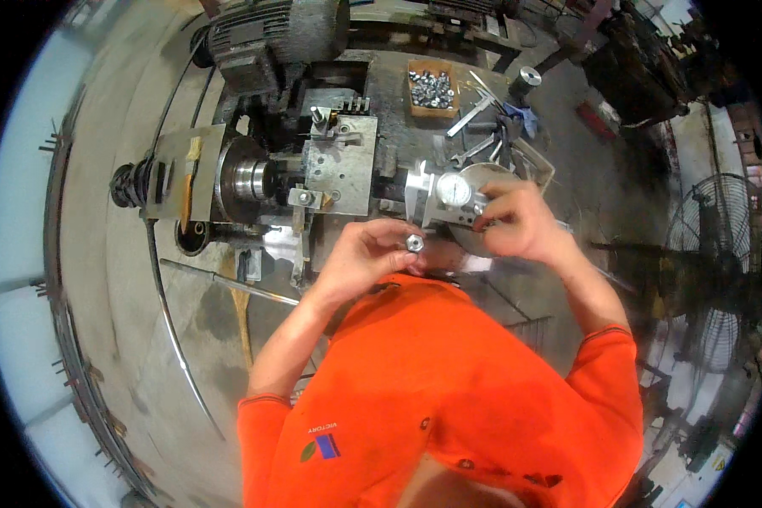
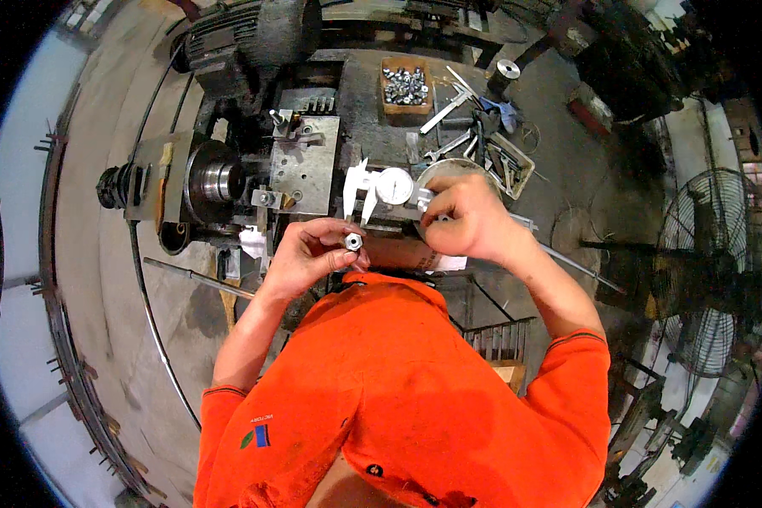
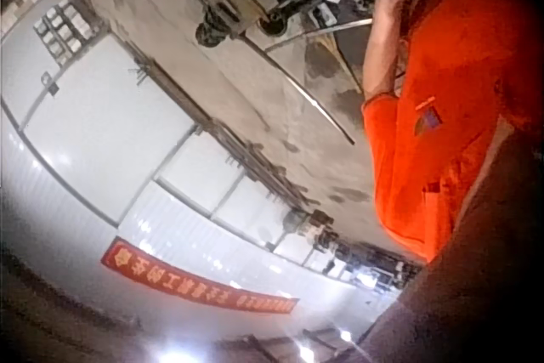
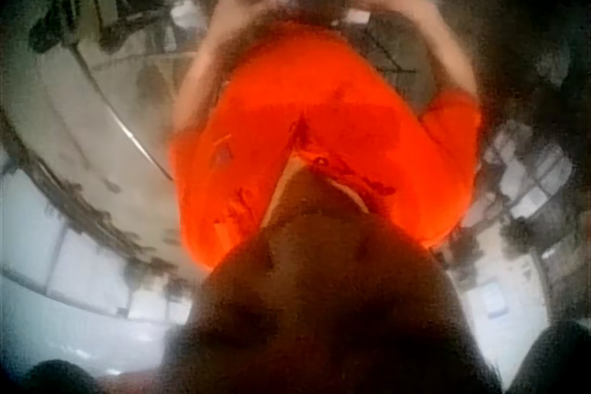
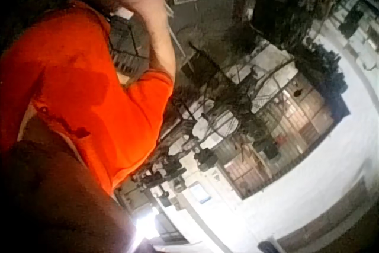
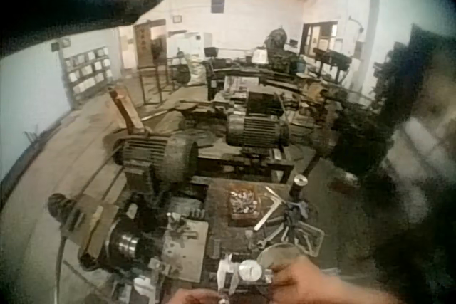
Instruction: The person operates a metal lathe, repeatedly measuring a cylindrical metal workpiece with a dial caliper and adjusting the machine using a wrench and a long metal bar. The person removes the workpiece from the chuck, measures it, and then re-secures it, repeating this cycle multiple times.
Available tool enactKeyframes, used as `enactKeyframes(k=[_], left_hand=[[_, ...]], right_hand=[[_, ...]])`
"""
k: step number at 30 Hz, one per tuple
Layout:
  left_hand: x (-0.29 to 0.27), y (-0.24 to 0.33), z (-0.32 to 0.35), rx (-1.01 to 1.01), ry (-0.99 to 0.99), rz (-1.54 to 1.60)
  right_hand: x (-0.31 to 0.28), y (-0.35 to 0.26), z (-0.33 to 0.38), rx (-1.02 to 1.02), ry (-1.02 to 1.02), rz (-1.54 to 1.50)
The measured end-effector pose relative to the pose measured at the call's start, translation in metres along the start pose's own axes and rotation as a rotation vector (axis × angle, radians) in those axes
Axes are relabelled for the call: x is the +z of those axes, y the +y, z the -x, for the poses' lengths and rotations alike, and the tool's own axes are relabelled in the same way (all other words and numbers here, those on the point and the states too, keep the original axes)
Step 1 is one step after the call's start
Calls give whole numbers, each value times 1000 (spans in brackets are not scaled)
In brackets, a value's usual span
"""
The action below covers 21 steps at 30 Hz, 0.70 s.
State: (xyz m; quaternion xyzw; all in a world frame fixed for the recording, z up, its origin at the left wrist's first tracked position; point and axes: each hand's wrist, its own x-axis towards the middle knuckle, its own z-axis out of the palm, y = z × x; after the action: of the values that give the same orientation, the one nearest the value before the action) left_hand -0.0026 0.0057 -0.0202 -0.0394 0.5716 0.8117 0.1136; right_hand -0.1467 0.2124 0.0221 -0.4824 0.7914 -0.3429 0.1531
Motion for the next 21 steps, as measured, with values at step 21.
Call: enactKeyframes(k=[21], left_hand=[[24, 12, -13, 132, 691, -21]], right_hand=[[69, 310, -140, 625, 420, 141]])
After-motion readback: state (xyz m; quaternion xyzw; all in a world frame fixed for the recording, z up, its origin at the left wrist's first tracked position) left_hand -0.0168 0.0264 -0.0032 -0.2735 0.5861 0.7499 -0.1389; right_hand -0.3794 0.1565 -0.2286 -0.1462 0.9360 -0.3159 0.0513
